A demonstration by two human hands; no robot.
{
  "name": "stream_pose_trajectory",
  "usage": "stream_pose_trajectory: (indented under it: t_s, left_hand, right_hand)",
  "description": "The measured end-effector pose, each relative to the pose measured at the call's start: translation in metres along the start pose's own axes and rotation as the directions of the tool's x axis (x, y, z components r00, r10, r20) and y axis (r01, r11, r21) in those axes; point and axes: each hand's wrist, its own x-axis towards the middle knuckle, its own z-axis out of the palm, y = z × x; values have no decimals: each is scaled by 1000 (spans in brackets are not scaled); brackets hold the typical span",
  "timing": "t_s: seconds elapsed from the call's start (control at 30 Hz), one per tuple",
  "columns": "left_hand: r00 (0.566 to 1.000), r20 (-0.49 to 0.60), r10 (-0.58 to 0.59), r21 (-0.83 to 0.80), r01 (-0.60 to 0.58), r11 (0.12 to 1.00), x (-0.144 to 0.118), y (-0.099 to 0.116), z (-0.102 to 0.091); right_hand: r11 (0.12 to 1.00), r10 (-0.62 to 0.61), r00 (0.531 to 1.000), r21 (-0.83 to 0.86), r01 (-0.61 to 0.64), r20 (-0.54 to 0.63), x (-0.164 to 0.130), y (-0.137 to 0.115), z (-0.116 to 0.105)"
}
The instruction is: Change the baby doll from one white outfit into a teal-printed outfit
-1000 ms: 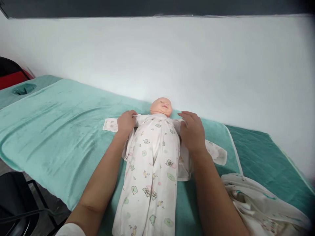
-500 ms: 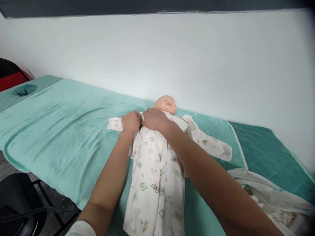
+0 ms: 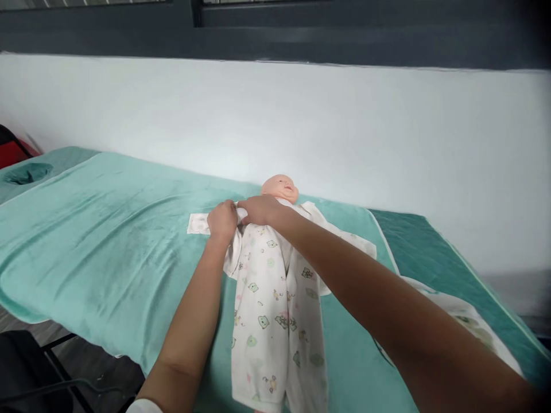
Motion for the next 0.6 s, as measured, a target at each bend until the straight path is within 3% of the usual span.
stream_pose_trajectory:
  t_s: [0.17, 0.37, 0.6]
  left_hand:
    - [997, -56, -45, -75, 41, 996, -8, -14, 1]
    - [993, -17, -113, -183, 108, 977, -8, -26, 6]
    - [988, 65, -143, -298, 156, 942, -10, -31, 4]
  right_hand:
    - [999, 38, 999, 21, -38, -13, -22, 20, -10]
    - [994, 79, 994, 78, -74, -72, -42, 40, -17]
    - [981, 137, 989, 146, -127, -61, -55, 48, -24]
